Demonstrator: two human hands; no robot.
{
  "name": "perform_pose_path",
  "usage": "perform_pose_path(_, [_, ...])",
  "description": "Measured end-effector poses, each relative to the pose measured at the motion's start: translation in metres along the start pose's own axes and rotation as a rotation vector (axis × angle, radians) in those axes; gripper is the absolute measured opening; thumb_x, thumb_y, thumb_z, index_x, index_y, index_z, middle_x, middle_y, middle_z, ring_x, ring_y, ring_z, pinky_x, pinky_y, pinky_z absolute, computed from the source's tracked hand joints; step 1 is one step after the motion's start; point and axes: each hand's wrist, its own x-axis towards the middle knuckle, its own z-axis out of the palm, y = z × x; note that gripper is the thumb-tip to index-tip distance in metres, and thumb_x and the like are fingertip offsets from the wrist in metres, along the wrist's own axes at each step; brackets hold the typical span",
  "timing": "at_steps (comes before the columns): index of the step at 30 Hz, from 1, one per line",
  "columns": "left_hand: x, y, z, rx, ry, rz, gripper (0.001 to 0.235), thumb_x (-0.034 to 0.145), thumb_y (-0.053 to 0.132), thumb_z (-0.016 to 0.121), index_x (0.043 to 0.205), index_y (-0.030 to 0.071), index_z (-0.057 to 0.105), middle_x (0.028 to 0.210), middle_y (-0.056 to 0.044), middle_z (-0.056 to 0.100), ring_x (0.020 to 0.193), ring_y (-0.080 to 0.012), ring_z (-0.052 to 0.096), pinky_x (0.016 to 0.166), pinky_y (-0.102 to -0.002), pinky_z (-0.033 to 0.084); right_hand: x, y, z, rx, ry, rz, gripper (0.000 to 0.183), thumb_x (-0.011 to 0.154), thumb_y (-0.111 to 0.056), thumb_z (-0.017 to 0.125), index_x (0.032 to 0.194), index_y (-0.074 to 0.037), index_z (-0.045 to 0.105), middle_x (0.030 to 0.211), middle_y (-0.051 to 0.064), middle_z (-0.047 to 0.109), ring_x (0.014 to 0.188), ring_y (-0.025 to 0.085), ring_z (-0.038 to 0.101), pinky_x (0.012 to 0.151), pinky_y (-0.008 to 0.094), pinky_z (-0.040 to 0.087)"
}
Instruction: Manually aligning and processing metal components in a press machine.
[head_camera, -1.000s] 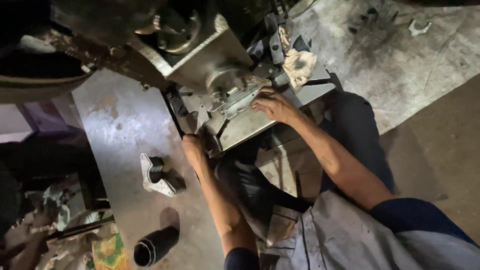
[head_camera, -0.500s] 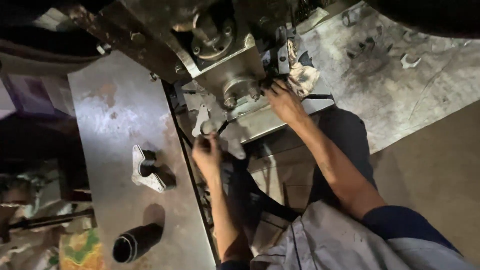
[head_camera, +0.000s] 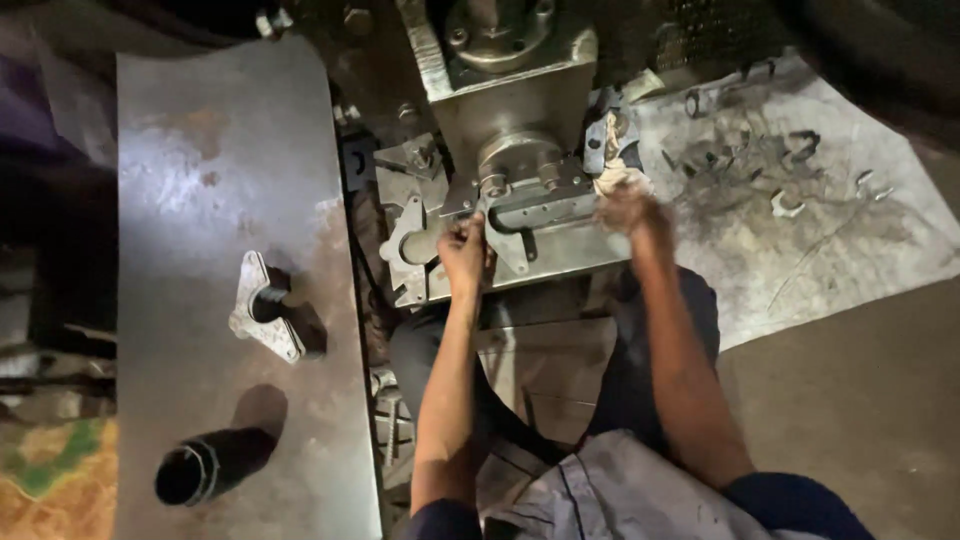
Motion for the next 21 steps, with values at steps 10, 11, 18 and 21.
perform_pose_path(10, [0.02, -0.027, -0.005, 0.213, 0.09, 0.268, 0.03, 0.095, 0.022, 0.076, 0.075, 0.007, 0.06, 0.061, 0.006, 0.056, 0.054, -0.0042, 0.044, 0.048, -0.026, 0.037, -0.066, 0.075, 0.114, -0.054, -0.363, 0.311, 0.032, 0.097, -0.031, 0.063, 0.111, -0.002, 0.067, 0.081, 0.015, 0.074, 0.06, 0.02, 0.071, 0.051, 0.031, 0.059])
perform_pose_path(11, [0.017, -0.022, -0.006, 0.21, 0.079, 0.246, 0.03, 0.095, 0.023, 0.076, 0.076, 0.006, 0.06, 0.061, 0.005, 0.056, 0.054, -0.0047, 0.045, 0.048, -0.027, 0.038, -0.064, 0.079, 0.116, -0.086, -0.336, 0.236, 0.031, 0.099, -0.029, 0.064, 0.104, 0.001, 0.068, 0.076, 0.014, 0.071, 0.054, 0.019, 0.066, 0.044, 0.03, 0.052])
perform_pose_path(18, [-0.034, 0.0, -0.031, 0.6, 0.114, 0.393, 0.027, 0.097, 0.025, 0.076, 0.088, 0.001, 0.069, 0.066, -0.012, 0.064, 0.058, -0.015, 0.054, 0.055, -0.034, 0.045, -0.058, 0.078, 0.12, -0.11, -0.282, 0.202, 0.031, 0.101, -0.027, 0.065, 0.094, 0.003, 0.07, 0.066, 0.012, 0.067, 0.043, 0.017, 0.058, 0.034, 0.029, 0.041])
perform_pose_path(21, [-0.086, 0.011, -0.04, 0.626, 0.019, 0.324, 0.018, 0.096, 0.018, 0.068, 0.099, 0.0, 0.066, 0.075, -0.019, 0.067, 0.06, -0.022, 0.062, 0.06, -0.036, 0.051, -0.062, 0.079, 0.118, -0.067, -0.259, 0.276, 0.028, 0.099, -0.027, 0.066, 0.096, 0.0, 0.07, 0.065, 0.013, 0.068, 0.043, 0.017, 0.058, 0.034, 0.029, 0.042])
